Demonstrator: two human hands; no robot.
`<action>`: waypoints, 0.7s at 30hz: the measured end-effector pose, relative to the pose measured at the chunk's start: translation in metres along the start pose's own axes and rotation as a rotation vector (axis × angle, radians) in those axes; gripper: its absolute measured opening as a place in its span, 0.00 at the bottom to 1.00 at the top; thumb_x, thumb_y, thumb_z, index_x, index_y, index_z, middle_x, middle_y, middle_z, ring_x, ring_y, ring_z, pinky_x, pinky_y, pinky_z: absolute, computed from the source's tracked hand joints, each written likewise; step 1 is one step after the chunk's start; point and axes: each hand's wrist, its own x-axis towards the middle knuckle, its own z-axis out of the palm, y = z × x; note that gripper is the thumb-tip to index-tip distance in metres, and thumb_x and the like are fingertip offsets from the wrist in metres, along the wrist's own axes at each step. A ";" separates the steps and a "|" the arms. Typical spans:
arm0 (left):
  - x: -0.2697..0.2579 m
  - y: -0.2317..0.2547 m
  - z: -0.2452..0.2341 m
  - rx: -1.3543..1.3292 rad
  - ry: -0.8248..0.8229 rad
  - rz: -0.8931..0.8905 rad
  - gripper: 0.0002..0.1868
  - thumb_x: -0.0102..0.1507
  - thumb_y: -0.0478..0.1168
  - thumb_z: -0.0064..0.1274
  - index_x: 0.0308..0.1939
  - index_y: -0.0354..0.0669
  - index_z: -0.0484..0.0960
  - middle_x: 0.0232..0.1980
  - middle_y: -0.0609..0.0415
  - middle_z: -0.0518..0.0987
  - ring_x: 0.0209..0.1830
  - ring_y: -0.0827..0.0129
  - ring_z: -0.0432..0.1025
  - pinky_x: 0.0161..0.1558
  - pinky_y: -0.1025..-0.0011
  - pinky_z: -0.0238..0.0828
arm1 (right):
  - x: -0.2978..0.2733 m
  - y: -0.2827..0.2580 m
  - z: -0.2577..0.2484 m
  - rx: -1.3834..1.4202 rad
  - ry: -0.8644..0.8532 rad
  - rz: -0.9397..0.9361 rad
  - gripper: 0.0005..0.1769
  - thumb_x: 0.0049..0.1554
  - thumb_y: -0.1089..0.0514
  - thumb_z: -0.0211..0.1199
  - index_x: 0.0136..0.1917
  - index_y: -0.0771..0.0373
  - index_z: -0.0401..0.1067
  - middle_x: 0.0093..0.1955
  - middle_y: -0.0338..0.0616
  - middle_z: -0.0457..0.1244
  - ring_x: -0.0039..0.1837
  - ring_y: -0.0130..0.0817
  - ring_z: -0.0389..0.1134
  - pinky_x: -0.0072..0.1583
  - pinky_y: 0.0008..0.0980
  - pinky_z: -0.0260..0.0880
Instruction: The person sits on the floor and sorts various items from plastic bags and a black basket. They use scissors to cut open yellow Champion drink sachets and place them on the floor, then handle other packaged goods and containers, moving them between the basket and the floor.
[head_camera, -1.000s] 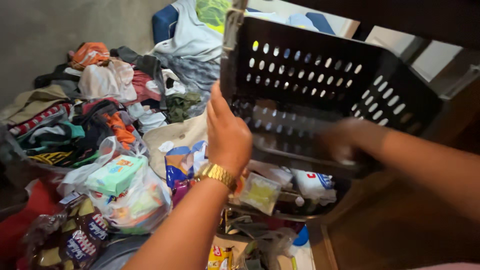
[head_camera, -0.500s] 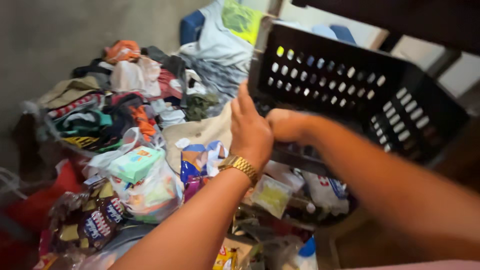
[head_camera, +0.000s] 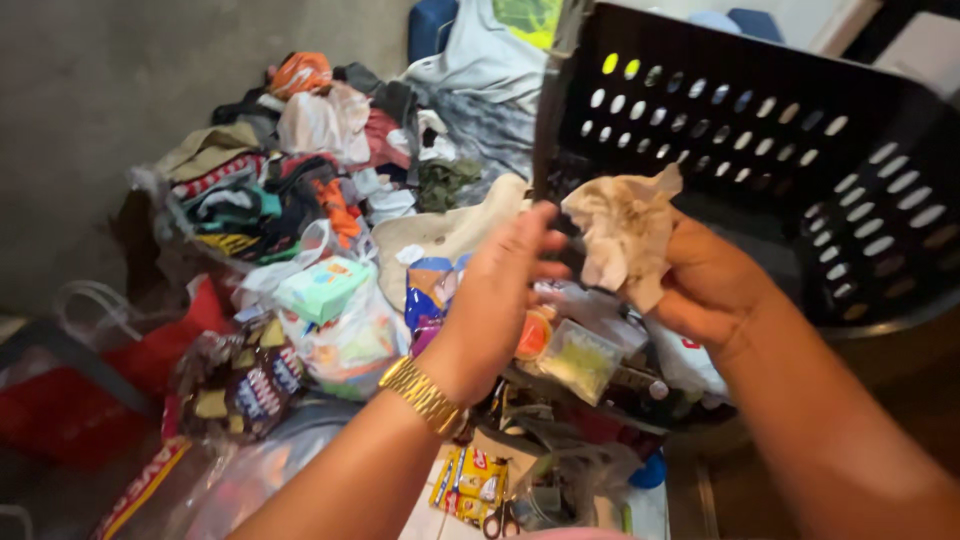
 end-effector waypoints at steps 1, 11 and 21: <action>-0.007 0.004 0.001 -0.052 -0.034 -0.036 0.36 0.68 0.56 0.46 0.74 0.35 0.68 0.57 0.52 0.77 0.48 0.72 0.72 0.47 0.71 0.71 | 0.000 0.005 0.010 0.029 -0.002 0.003 0.20 0.62 0.65 0.59 0.68 0.68 0.66 0.62 0.50 0.67 0.59 0.39 0.71 0.61 0.40 0.73; -0.019 0.020 0.014 -0.116 -0.084 0.018 0.39 0.60 0.40 0.64 0.73 0.29 0.67 0.57 0.50 0.80 0.45 0.77 0.76 0.47 0.77 0.75 | -0.006 0.016 0.012 0.114 -0.016 0.066 0.17 0.67 0.66 0.57 0.68 0.69 0.68 0.59 0.57 0.68 0.54 0.39 0.72 0.52 0.28 0.75; -0.010 0.007 0.057 0.696 0.001 0.584 0.07 0.63 0.30 0.55 0.44 0.41 0.85 0.53 0.55 0.82 0.51 0.67 0.80 0.53 0.73 0.78 | -0.044 -0.003 -0.009 0.132 0.536 0.070 0.16 0.59 0.63 0.53 0.56 0.79 0.68 0.50 0.53 0.68 0.51 0.38 0.74 0.58 0.33 0.80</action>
